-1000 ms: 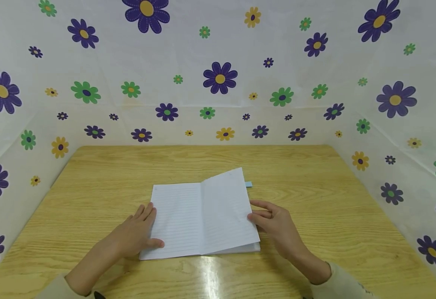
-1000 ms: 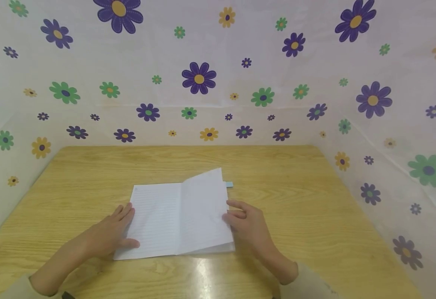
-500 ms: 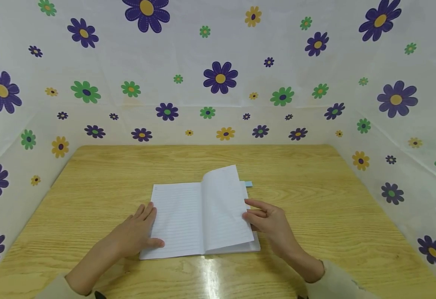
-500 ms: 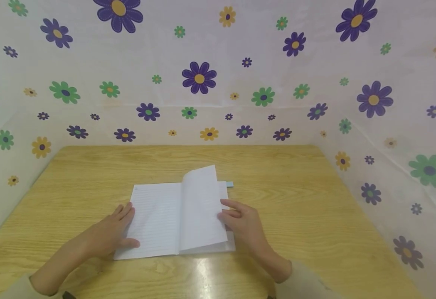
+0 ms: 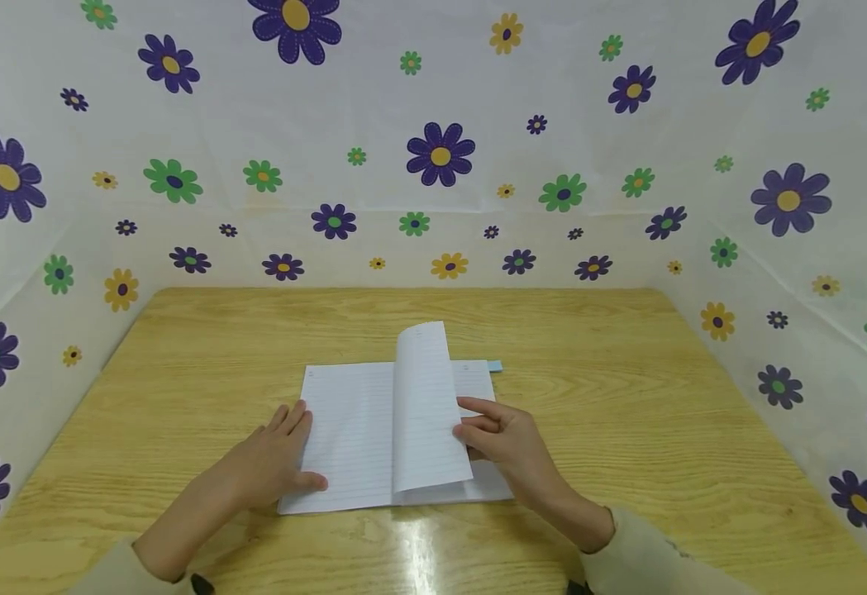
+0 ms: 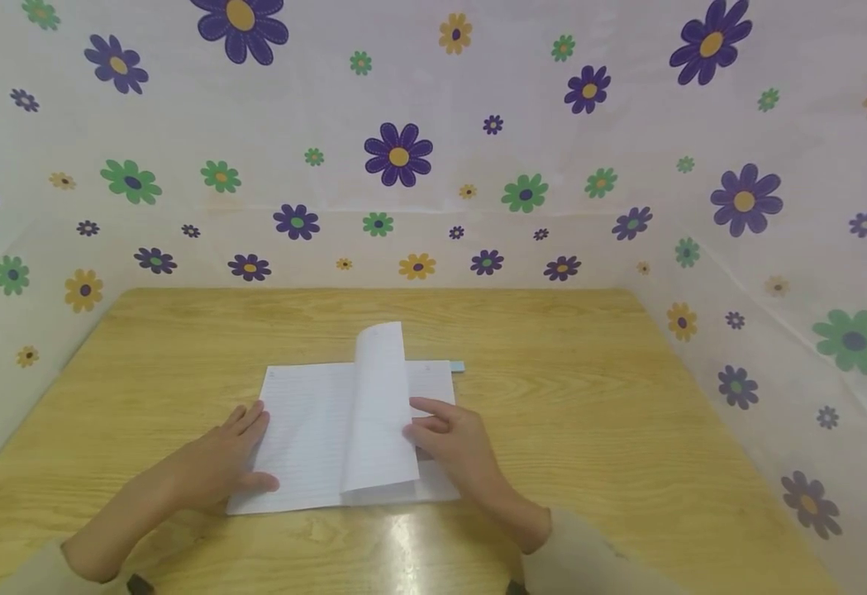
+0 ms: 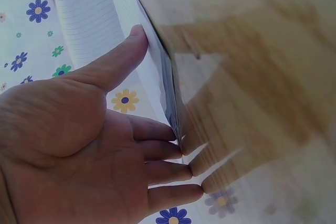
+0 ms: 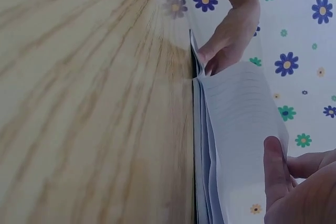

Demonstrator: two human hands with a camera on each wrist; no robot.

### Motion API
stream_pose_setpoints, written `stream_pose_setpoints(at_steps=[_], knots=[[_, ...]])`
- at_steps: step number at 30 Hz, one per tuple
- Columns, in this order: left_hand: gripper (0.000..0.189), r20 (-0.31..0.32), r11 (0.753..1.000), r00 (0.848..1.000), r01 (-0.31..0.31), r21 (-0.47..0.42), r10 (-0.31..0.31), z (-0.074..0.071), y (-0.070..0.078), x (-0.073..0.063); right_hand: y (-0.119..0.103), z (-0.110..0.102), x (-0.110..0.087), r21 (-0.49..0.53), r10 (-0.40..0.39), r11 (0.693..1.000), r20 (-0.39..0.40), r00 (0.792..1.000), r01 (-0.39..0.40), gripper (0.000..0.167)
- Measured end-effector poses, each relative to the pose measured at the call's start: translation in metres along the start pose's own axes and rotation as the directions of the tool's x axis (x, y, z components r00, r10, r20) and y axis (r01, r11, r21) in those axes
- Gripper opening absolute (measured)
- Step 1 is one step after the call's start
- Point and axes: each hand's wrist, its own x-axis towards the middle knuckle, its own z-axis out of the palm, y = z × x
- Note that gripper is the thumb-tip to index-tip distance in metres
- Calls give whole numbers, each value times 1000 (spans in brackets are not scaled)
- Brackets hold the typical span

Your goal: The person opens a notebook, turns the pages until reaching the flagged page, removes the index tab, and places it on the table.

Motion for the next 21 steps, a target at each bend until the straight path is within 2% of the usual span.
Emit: stream_pose_setpoints(at_steps=[9,16,18,21], knots=[[101,6,999,1000,23,-32,-23,3,-6,2,1,8,4,8,-21,1000,23,1000,21,48],[93,20,998,1000,22,-60,-21,-4,-9,3,-1,14,5,23,-34,999,30,999,33,48],[90,1,999,1000,9,-42,-9,-6,-8,4,-1,15,5,22,-36,999,32,999,35,48],[87,-59,1000,998,-6,-24,4,-9,-4,7,0,18,5,25,-35,999,37,999,34,47]])
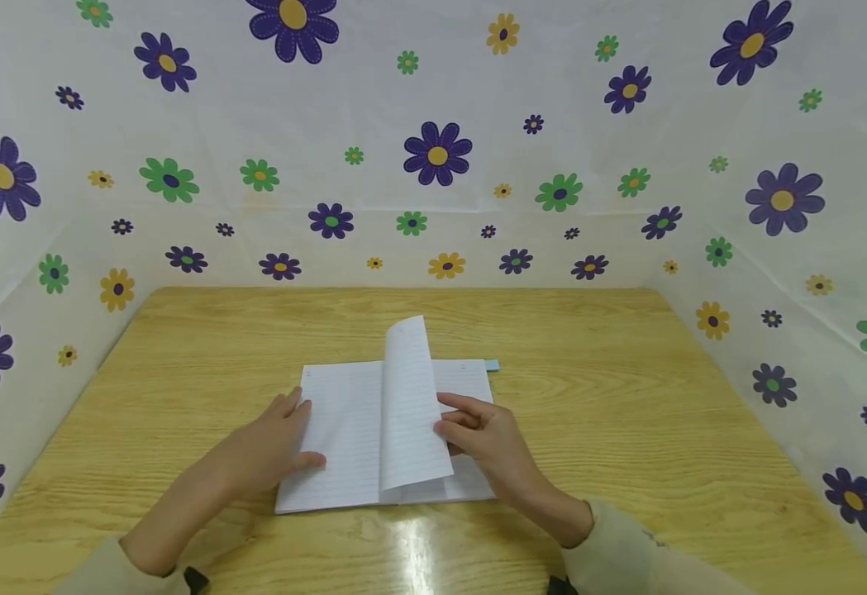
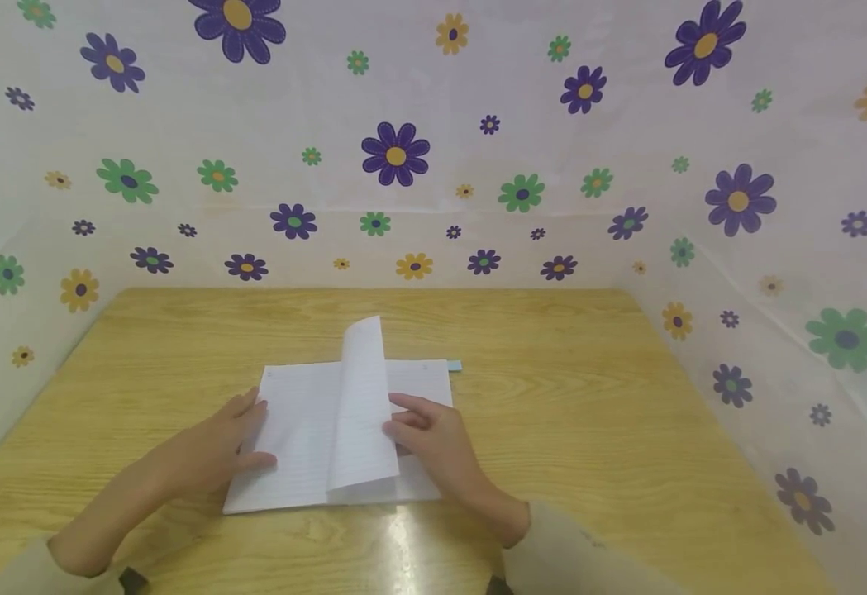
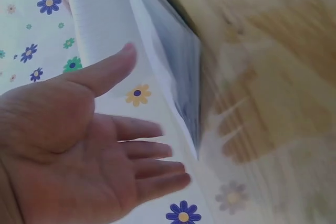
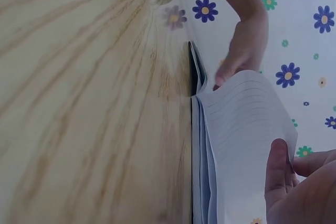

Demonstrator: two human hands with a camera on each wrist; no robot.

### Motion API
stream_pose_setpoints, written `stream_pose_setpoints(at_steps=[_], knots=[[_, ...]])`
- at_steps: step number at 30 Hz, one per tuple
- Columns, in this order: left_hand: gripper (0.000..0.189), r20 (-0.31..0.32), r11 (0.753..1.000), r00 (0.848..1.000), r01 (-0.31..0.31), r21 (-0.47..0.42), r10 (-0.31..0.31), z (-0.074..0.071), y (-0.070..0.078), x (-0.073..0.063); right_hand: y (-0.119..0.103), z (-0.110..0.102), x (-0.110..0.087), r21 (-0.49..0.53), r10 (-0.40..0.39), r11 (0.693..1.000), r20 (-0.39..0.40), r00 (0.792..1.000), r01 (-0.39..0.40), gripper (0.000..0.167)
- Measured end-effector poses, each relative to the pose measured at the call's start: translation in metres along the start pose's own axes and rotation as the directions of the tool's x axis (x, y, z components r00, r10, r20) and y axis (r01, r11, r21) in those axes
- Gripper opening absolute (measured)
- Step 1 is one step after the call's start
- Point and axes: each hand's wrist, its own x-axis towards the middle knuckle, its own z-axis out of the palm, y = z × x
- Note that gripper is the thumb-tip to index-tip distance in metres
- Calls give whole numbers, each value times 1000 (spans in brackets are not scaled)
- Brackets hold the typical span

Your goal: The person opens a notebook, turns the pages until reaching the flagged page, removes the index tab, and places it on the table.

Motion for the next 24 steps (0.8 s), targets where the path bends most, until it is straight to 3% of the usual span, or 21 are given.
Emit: stream_pose_setpoints(at_steps=[5,9,15,24], knots=[[84,-139,998,989,-46,-36,40,-7,16,3,1,4,0,18,5,1000,19,1000,-5,48],[83,-193,991,979,-84,-105,62,-13,34,5,1,7,0,36,0,999,43,999,-2,49],[85,-214,977,973,-127,-169,90,-17,56,15,1,12,-1,61,-19,998,77,997,14,50],[89,-191,962,971,-182,-205,143,-15,72,28,-1,19,-1,57,-34,998,105,994,28,49]])
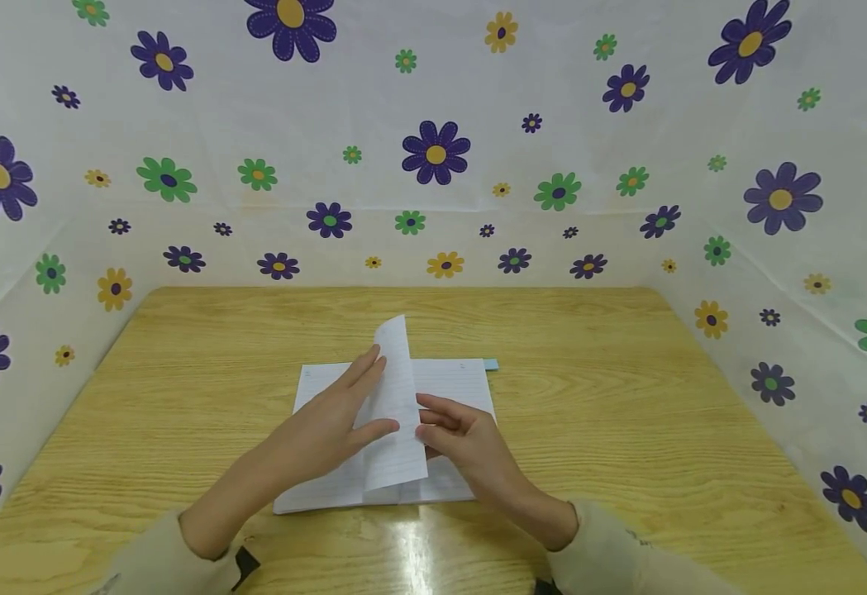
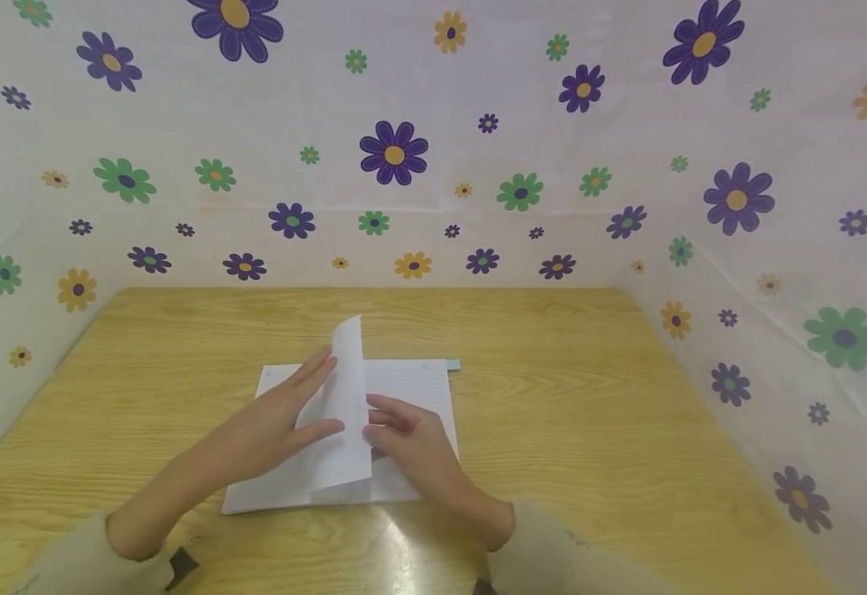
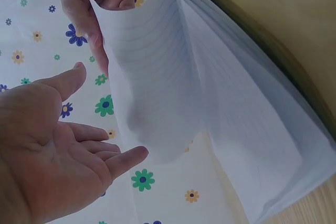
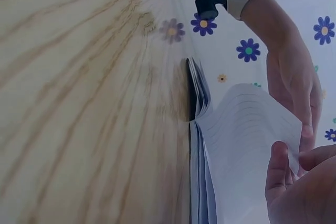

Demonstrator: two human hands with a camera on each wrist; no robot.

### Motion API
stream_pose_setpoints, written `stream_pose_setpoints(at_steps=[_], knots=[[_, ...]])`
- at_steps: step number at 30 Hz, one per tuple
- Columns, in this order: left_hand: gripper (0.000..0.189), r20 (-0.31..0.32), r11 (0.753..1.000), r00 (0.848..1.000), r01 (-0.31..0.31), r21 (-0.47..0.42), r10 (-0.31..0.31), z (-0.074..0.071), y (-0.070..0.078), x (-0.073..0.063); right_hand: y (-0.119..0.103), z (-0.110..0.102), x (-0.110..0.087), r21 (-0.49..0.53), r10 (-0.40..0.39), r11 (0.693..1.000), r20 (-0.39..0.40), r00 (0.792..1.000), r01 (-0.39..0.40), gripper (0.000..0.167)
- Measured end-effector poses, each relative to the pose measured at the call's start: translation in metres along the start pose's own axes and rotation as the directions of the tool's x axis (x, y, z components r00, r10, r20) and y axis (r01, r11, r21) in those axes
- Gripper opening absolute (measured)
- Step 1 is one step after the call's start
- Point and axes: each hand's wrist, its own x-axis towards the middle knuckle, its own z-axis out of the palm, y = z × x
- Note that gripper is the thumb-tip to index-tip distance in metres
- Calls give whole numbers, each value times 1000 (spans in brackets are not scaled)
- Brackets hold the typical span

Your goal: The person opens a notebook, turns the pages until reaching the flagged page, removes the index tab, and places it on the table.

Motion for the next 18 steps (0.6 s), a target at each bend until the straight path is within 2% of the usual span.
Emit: stream_pose_setpoints(at_steps=[7,13,18], knots=[[91,6,999,999,-31,-17,31,3,6,4,-1,5,1,17,-9,1000,32,999,9,50],[93,7,997,997,-73,-5,73,4,7,3,-2,7,1,-18,-12,1000,67,998,13,49],[92,13,996,996,-84,2,84,5,6,2,-3,8,1,-29,-16,999,85,996,18,49]])
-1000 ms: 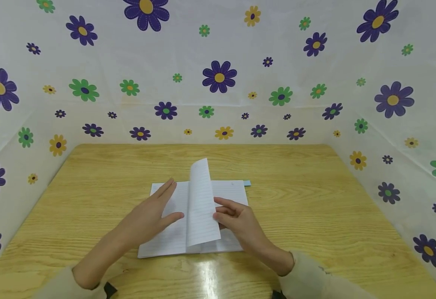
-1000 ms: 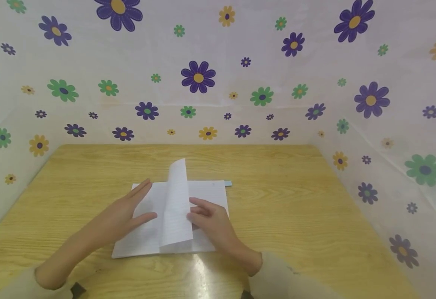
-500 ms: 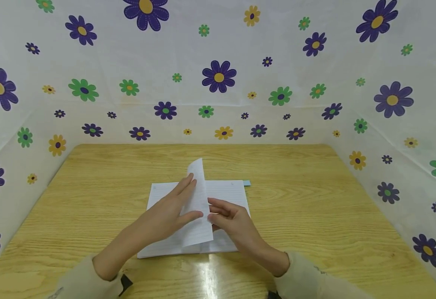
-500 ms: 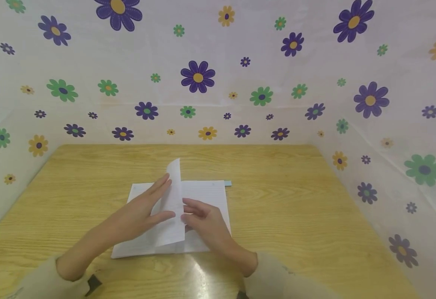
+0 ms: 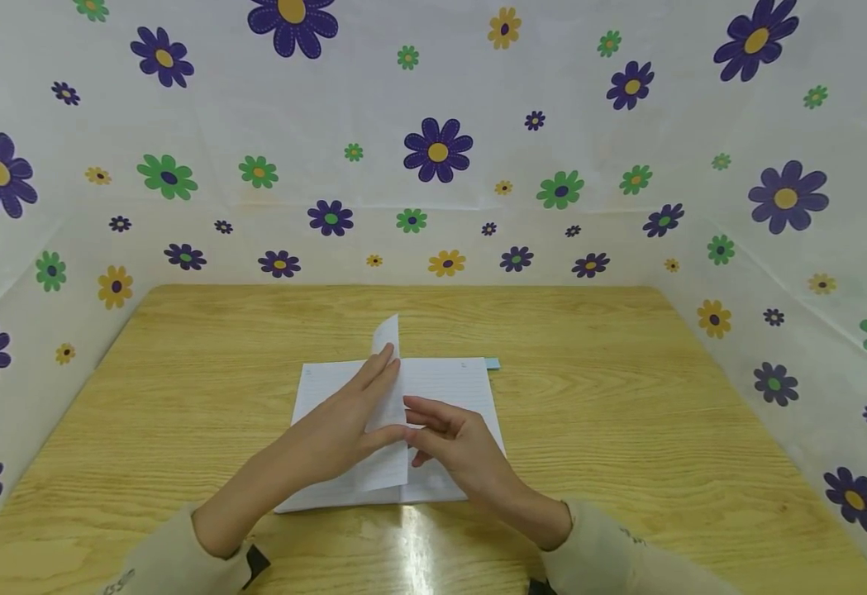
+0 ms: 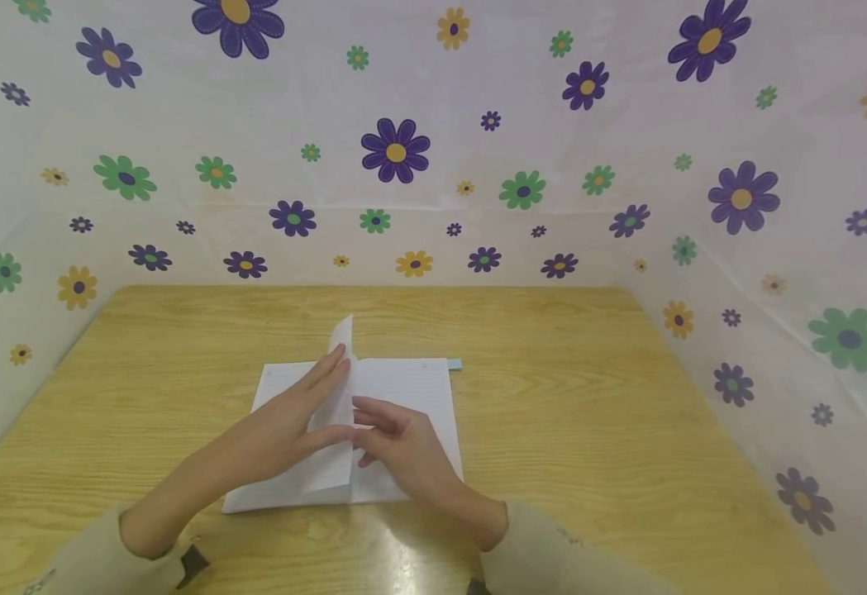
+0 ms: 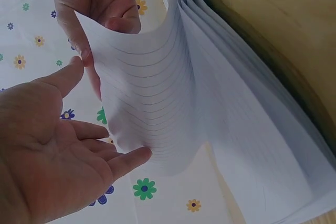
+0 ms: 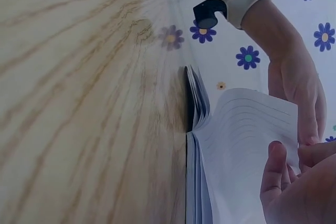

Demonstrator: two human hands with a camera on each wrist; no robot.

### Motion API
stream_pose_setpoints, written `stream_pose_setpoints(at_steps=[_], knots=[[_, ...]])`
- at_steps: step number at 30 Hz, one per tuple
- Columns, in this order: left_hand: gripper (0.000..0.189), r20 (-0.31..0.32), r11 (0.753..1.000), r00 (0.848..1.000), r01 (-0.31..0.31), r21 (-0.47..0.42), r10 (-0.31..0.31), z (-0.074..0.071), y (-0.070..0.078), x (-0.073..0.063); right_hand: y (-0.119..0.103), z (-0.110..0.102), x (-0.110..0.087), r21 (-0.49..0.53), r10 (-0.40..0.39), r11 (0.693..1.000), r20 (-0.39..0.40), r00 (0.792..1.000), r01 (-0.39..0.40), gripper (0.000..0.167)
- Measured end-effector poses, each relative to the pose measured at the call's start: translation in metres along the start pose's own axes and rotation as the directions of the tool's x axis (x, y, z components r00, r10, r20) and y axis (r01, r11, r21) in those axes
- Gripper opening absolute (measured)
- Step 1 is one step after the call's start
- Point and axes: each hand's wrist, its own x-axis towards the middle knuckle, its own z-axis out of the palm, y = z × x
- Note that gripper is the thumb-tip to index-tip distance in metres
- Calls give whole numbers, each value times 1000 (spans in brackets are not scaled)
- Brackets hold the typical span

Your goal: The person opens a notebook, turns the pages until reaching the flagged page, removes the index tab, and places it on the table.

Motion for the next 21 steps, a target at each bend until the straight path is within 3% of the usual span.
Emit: stream_pose_setpoints(at_steps=[9,16,21], knots=[[91,22,1000,999,28,-14,-27,-1,2,0,0,1,0,-7,-27,1000,35,999,27,41],[79,28,1000,999,21,-5,-21,-1,2,-3,0,0,-2,-7,-20,1000,29,999,20,41],[80,49,998,997,65,-15,-64,-1,4,-4,2,-2,-3,-41,-8,999,24,1000,9,41]])
